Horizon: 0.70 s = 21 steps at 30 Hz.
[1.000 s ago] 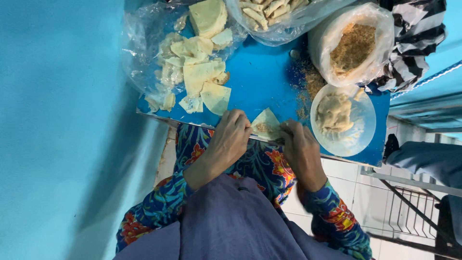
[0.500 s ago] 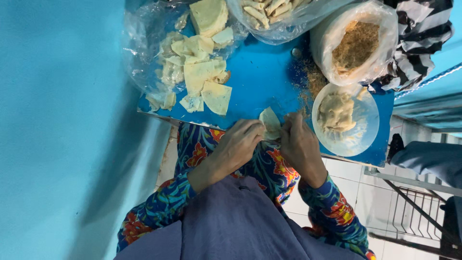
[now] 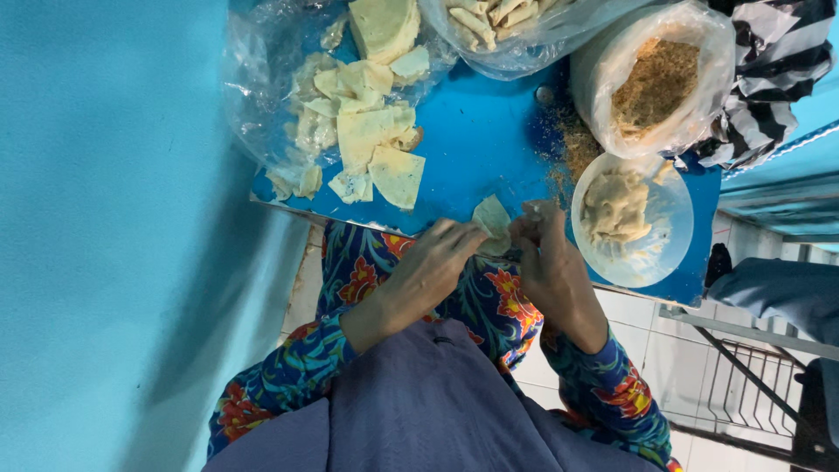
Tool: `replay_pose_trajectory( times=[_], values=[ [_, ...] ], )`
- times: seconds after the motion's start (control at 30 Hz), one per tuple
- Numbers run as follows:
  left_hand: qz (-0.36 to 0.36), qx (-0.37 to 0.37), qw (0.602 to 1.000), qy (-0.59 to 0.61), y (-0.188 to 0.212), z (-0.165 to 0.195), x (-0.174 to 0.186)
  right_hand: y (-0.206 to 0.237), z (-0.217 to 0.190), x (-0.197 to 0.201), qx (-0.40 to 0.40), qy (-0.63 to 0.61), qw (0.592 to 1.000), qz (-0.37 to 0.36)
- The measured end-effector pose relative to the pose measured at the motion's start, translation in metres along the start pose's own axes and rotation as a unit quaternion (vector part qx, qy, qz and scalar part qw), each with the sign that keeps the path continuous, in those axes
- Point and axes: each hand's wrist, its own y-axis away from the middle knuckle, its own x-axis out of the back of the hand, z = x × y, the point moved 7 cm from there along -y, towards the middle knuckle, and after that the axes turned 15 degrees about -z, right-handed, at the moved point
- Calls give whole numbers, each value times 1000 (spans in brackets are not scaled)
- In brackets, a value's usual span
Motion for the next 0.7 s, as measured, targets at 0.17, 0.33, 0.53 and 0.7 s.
replay_pose_trajectory(
  times=[0.17,0.33,0.53,0.7],
  values=[
    [-6,-21,998,-58,1,0,-1,-6,2,-11,6,42,999,-6],
    [-5,-48,997,-64,-2,-5,0,-13,1,-20,-16,79,995,-53],
    [34,-123,978,-165,-7,-5,3,-8,2,-10,-47,33,992,-109],
    [15,-97,987,-124,-14,-7,0,-9,-12,-3,18,89,993,-72]
  ],
)
